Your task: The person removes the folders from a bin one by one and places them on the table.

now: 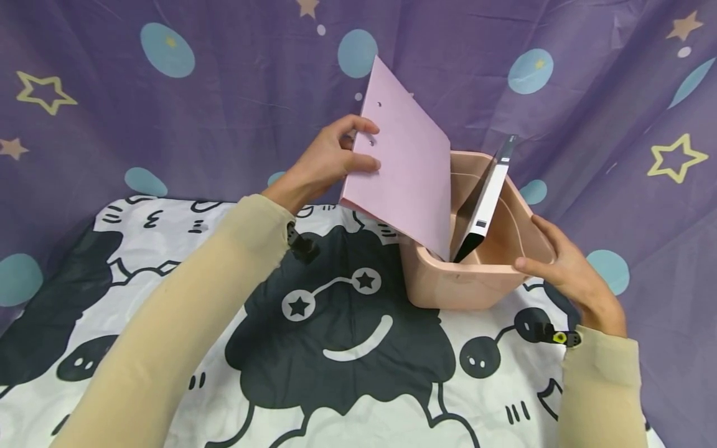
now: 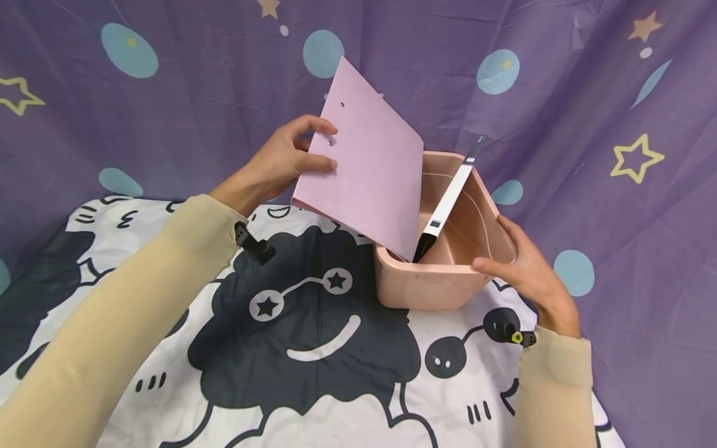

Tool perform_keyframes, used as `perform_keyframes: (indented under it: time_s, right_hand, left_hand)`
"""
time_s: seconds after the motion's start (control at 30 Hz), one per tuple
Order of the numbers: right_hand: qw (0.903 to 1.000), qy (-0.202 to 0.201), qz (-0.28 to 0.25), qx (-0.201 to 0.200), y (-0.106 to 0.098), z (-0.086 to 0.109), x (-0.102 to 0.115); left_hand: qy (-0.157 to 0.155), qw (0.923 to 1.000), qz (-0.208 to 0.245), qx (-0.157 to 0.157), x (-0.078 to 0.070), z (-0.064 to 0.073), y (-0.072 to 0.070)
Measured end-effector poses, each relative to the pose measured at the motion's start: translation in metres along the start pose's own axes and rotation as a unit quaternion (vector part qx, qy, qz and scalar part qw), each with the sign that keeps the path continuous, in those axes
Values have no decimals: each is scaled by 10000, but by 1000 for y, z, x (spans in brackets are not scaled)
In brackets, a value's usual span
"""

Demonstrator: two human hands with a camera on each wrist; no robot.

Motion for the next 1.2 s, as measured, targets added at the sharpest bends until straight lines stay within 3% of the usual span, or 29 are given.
perform_keyframes:
  time_s: [0.57,0.83,1.2]
  right_hand:
    - [9998,-170,-81,-41,-1,5,-3]
    - [9999,-107,-81,-54,0,2,-1]
    - [9992,-95,-396,-45,3,2,-2]
  left_hand:
    - [59,9990,333,-308,12,12,-2]
    - [125,9980,434,-441,17,20,-12]
    - [255,9918,1109,-582,28,31,-18]
Point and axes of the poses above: each hand's wrist, its own z-axis away from the middle knuckle, its own y-axis out of the palm, x = y × z, the point moved 1 cm from there along -z, towards the middle knuckle, and after that the axes turned 5 degrees about x, right-handed, at the moved point
